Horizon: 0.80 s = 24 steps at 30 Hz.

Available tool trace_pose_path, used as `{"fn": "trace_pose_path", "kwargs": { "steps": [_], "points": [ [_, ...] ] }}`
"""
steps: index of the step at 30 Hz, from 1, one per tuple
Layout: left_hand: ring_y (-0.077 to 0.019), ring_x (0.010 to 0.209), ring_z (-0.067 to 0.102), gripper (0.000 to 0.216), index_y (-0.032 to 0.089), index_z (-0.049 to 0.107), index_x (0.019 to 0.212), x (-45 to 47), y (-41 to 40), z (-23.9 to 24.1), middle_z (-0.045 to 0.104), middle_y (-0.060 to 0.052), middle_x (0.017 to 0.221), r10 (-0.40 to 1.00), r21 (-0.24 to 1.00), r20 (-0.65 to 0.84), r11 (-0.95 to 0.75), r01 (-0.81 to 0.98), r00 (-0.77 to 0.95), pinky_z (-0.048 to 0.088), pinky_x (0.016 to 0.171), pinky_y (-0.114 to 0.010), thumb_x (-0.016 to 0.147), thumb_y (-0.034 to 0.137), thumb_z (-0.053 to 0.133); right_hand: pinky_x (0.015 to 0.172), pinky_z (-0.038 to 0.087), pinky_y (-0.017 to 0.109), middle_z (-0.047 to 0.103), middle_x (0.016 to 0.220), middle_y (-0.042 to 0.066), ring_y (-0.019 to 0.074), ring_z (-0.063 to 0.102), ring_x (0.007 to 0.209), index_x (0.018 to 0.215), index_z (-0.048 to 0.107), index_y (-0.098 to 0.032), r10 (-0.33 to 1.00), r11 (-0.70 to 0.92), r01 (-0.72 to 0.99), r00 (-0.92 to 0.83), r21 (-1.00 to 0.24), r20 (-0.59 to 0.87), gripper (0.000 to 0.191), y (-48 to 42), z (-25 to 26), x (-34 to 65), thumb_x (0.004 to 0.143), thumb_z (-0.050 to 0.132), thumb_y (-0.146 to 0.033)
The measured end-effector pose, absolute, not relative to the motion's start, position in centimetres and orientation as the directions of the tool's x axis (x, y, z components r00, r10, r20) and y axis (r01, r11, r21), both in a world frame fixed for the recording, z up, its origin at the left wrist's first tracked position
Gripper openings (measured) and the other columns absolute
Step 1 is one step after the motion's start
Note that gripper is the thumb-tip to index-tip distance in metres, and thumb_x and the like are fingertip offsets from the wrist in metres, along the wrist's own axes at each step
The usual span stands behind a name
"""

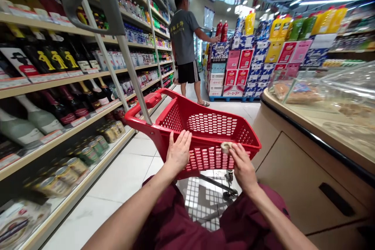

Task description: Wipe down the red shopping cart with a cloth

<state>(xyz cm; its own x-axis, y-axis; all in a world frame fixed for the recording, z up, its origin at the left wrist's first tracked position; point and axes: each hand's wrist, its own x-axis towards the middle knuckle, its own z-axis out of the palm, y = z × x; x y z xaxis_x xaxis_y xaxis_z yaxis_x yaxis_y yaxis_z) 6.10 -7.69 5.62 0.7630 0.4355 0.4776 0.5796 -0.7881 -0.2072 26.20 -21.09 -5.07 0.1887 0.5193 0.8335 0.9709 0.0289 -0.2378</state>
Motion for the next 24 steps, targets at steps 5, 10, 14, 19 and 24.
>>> {"fn": "trace_pose_path", "kwargs": {
  "steps": [5,10,14,19,24],
  "points": [
    [-0.0216,0.112,0.046,0.039,0.016,0.052,0.116,6.1,-6.6,7.1,0.058,-0.008,0.117,0.474,-0.126,0.503,-0.787,0.604,0.723,0.008,0.107,-0.048,0.079,0.017,0.04,0.104,0.029,0.052,0.027,0.143,0.004,0.0236,0.021,0.132,0.136,0.027,-0.026,0.519,0.043,0.97,0.182,-0.238,0.835,0.061,-19.0,-6.5,26.8,0.081,0.028,0.001],
    [-0.0203,0.103,0.049,0.03,0.019,0.056,0.106,4.7,-4.9,7.7,0.061,-0.006,0.107,0.503,-0.131,0.519,-0.752,0.646,0.691,0.02,0.102,-0.044,0.08,0.016,0.043,0.103,0.036,0.046,0.033,0.14,0.003,0.0212,0.025,0.13,0.138,0.021,-0.027,0.573,0.21,0.964,0.015,-0.164,0.819,0.066,-16.7,-8.9,23.2,0.08,0.03,0.003],
    [-0.0177,0.092,0.052,0.023,0.023,0.059,0.1,2.8,-3.5,7.9,0.064,-0.003,0.095,0.534,-0.134,0.503,-0.728,0.672,0.679,0.032,0.086,-0.036,0.086,0.021,0.04,0.101,0.039,0.046,0.041,0.135,0.005,0.0221,0.031,0.128,0.137,0.027,-0.025,0.55,0.289,0.931,0.031,-0.225,0.834,0.062,-15.0,-6.9,20.6,0.08,0.031,0.002],
    [-0.0159,0.082,0.052,0.023,0.024,0.062,0.09,0.2,-2.6,8.9,0.065,0.0,0.085,0.583,-0.121,0.463,-0.705,0.699,0.668,0.031,0.077,-0.034,0.089,0.028,0.04,0.1,0.039,0.047,0.045,0.133,0.007,0.0235,0.034,0.126,0.136,0.028,-0.023,0.464,0.39,0.897,0.003,-0.207,0.886,0.057,-11.9,-3.5,19.7,0.083,0.035,-0.003],
    [-0.0147,0.077,0.051,0.016,0.023,0.062,0.087,-3.5,-2.5,9.3,0.065,0.001,0.082,0.651,-0.085,0.444,-0.654,0.752,0.616,0.029,0.075,-0.033,0.086,0.027,0.047,0.099,0.041,0.046,0.049,0.128,0.008,0.0234,0.035,0.126,0.134,0.033,-0.019,0.483,0.54,0.821,-0.121,-0.186,0.867,0.052,-10.1,-4.2,17.5,0.085,0.034,-0.004]
  ]
}}
